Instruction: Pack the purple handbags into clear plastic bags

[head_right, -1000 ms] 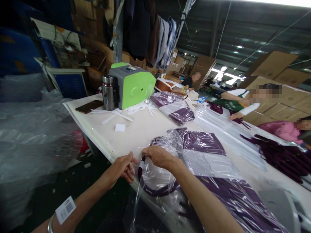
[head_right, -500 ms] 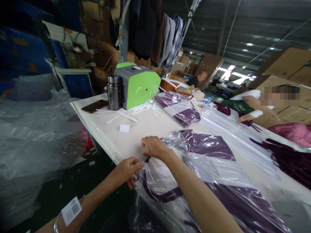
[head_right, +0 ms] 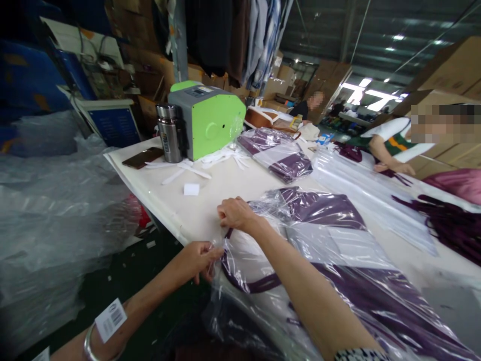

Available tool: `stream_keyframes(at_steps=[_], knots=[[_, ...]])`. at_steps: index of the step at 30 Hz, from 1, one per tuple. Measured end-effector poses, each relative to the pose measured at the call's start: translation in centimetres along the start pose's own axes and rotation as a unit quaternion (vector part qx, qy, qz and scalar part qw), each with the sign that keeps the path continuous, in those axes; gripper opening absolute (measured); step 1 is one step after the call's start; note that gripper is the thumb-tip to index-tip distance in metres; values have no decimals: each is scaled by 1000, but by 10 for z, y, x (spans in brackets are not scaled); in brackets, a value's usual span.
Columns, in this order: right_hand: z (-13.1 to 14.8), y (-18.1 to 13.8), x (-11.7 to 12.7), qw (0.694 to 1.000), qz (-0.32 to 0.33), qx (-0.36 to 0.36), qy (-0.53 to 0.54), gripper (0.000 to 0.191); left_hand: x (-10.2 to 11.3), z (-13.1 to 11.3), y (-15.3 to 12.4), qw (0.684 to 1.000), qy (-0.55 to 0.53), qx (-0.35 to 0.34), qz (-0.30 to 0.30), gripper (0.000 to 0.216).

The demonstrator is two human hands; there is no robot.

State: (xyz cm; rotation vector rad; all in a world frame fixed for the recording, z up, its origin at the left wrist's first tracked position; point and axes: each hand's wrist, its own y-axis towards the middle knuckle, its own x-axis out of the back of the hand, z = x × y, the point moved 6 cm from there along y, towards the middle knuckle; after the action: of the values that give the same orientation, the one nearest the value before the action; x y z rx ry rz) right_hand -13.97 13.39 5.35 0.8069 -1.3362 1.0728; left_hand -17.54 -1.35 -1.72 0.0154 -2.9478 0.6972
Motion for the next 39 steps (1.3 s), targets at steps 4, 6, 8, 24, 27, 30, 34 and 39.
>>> stream_keyframes(at_steps=[4,6,8,24,27,30,34,39], knots=[[0,-6,-1,999,-10,-38,8,9,-10,4,2,1000,7,0,-9,33],[-1,-9,-2,998,-20,-58,16,8,-11,13,1,999,-35,12,-9,32],[-2,-13,-3,996,-32,-73,24,7,-7,23,-4,997,-68,29,-11,33],[13,-41,19,987,-110,-117,28,33,-11,22,-1,988,-143,47,-43,39],[54,-100,38,979,-192,-49,40,36,-11,22,-3,983,-175,48,-26,30],[115,-176,21,978,-192,68,45,31,-11,22,-3,975,-218,50,-4,24],[149,-245,-46,972,-202,81,-82,55,-12,28,0,959,-271,77,19,17],[113,-247,-91,958,-254,-30,-133,63,-15,30,2,940,-322,99,46,8]])
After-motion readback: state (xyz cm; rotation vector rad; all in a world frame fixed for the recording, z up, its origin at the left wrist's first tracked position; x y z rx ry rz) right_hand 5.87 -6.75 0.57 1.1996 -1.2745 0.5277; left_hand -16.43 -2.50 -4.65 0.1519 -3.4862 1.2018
